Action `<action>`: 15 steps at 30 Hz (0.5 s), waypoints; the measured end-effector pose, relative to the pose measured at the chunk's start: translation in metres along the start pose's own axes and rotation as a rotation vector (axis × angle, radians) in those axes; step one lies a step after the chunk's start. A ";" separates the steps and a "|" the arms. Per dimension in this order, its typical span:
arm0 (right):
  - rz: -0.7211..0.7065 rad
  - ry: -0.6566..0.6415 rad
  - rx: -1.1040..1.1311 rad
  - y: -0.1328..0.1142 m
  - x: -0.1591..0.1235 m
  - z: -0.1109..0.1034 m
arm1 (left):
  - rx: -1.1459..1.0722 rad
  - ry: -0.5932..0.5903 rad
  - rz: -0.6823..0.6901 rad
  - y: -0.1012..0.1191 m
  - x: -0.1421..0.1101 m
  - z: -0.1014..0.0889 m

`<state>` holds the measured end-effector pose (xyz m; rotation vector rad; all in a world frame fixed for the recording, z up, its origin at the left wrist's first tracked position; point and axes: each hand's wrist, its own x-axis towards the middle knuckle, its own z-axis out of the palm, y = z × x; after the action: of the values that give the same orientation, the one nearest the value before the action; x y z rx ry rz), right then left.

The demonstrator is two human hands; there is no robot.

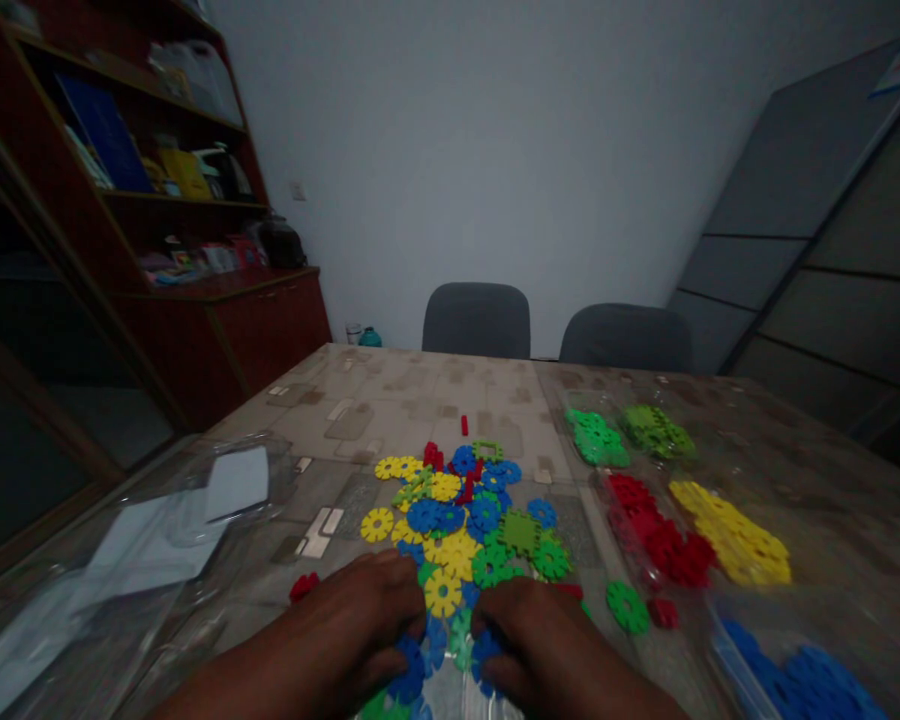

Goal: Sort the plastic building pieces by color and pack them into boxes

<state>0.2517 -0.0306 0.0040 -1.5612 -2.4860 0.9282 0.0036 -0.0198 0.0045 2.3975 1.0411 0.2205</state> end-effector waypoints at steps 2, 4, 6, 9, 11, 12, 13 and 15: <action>-0.063 -0.024 0.041 0.002 0.004 0.006 | 0.006 -0.019 -0.034 -0.002 0.004 0.008; -0.146 -0.119 0.050 0.003 0.013 0.019 | 0.023 -0.018 -0.081 -0.005 0.006 0.013; -0.204 -0.200 0.019 0.000 0.023 0.037 | 0.038 -0.005 -0.119 -0.005 0.007 0.016; -0.209 -0.235 -0.037 -0.004 0.034 0.062 | 0.055 -0.014 -0.158 -0.004 0.006 0.016; -0.182 -0.241 -0.062 -0.004 0.037 0.070 | 0.069 -0.013 -0.160 -0.003 0.006 0.017; -0.165 -0.246 -0.072 -0.003 0.037 0.072 | 0.076 -0.006 -0.157 -0.003 0.007 0.018; -0.149 -0.252 -0.082 -0.001 0.036 0.071 | 0.080 0.002 -0.153 -0.003 0.007 0.019; -0.120 -0.272 -0.102 0.005 0.033 0.067 | 0.075 -0.004 -0.150 -0.003 0.007 0.020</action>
<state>0.2158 -0.0324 -0.0614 -1.3738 -2.8175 1.0752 0.0131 -0.0206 -0.0143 2.3710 1.2419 0.1258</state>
